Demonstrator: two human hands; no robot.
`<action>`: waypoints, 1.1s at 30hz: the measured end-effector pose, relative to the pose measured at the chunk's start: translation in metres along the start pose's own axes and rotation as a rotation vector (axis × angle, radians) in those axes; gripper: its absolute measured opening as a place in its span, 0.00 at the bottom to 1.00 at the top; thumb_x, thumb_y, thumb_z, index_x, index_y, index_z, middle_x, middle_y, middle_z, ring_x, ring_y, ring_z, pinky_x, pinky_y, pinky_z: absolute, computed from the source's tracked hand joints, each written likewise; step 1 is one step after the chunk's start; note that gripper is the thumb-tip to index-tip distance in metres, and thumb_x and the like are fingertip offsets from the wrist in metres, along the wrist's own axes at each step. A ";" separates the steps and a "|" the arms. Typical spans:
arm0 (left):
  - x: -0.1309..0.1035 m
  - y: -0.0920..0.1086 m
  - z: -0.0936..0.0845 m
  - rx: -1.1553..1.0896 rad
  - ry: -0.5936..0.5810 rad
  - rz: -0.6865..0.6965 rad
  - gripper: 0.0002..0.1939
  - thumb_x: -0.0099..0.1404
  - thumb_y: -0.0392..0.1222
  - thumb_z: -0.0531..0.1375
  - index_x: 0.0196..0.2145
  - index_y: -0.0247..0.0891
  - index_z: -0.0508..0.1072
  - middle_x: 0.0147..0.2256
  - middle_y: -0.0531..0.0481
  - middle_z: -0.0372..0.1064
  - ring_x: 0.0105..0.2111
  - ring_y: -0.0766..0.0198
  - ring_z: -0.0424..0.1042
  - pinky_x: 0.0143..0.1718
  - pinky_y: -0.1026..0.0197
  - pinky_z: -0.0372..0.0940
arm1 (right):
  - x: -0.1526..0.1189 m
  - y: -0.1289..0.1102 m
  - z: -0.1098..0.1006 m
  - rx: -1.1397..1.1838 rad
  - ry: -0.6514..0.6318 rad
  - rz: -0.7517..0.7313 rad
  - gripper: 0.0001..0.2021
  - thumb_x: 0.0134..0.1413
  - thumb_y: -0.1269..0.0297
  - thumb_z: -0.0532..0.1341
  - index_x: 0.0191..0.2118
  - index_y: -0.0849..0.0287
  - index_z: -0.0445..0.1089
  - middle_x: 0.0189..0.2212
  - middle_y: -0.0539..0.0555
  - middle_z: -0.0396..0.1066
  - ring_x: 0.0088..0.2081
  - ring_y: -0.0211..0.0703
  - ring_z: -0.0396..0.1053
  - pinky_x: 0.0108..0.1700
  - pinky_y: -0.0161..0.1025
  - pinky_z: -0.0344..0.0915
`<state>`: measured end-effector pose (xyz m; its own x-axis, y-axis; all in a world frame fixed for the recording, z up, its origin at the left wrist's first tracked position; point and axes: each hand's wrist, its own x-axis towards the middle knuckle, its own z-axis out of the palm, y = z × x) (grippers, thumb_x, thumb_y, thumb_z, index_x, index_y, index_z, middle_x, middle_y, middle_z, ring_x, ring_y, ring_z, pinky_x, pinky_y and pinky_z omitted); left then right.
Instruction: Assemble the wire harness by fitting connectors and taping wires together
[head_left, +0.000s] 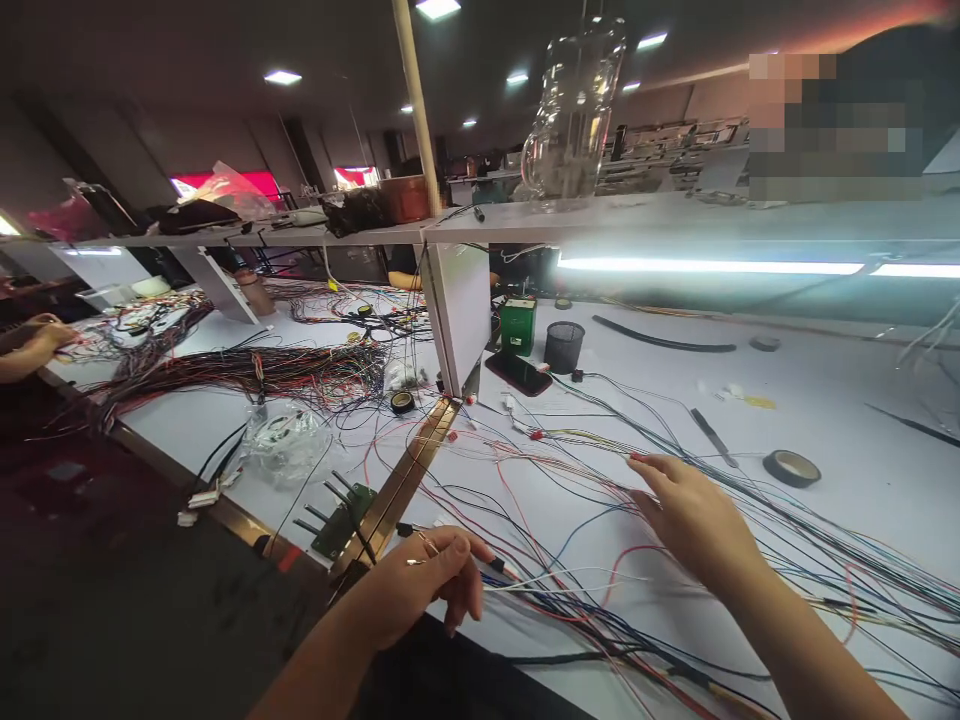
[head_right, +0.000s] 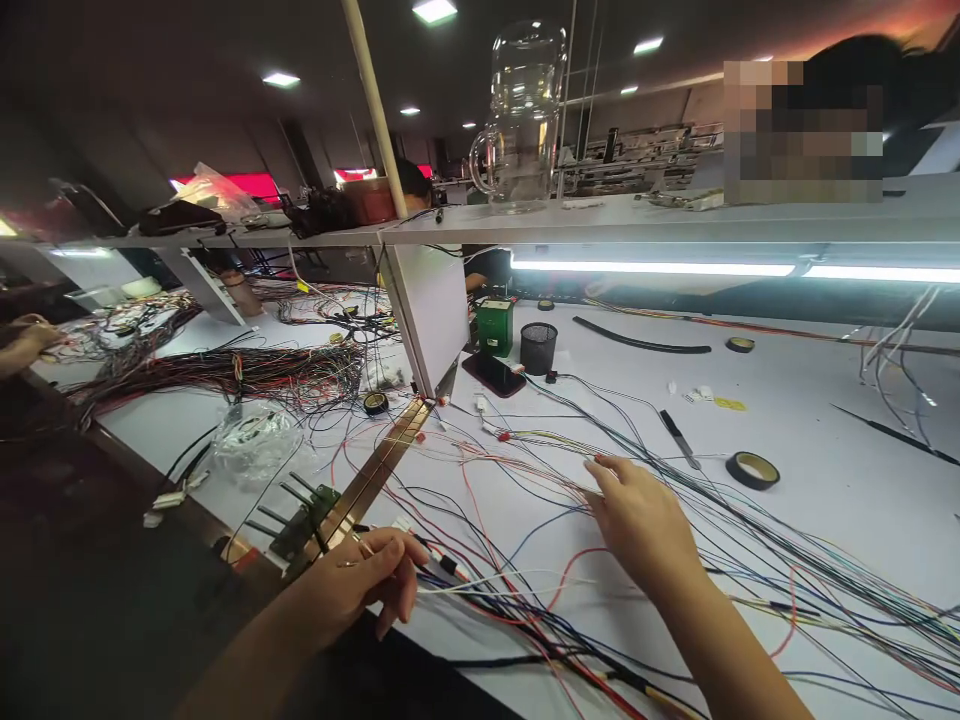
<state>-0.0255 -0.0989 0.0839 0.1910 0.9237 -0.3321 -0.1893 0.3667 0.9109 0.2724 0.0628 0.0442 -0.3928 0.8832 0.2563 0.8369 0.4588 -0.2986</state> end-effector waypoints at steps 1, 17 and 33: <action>-0.002 -0.002 0.005 -0.025 0.042 0.016 0.18 0.67 0.53 0.54 0.39 0.34 0.73 0.24 0.47 0.71 0.19 0.69 0.65 0.22 0.65 0.60 | -0.004 -0.023 0.001 0.077 0.038 -0.075 0.19 0.59 0.58 0.51 0.51 0.58 0.69 0.50 0.62 0.69 0.50 0.57 0.68 0.50 0.53 0.64; -0.021 -0.020 -0.055 0.747 0.524 0.310 0.13 0.61 0.40 0.60 0.44 0.46 0.77 0.47 0.45 0.70 0.46 0.53 0.66 0.50 0.55 0.58 | -0.017 -0.161 -0.006 0.611 -0.239 -0.297 0.15 0.65 0.58 0.50 0.50 0.51 0.68 0.38 0.53 0.76 0.38 0.43 0.73 0.40 0.39 0.68; -0.008 -0.019 -0.059 1.173 0.247 0.283 0.12 0.57 0.38 0.62 0.40 0.46 0.77 0.36 0.47 0.70 0.40 0.54 0.66 0.44 0.56 0.58 | -0.029 -0.123 -0.040 0.518 0.072 -0.025 0.10 0.58 0.53 0.56 0.36 0.51 0.71 0.27 0.50 0.72 0.24 0.39 0.67 0.27 0.36 0.64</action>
<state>-0.0800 -0.1072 0.0550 0.0726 0.9973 -0.0090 0.8098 -0.0537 0.5842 0.1966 -0.0233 0.1105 -0.3676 0.8708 0.3265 0.5221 0.4837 -0.7024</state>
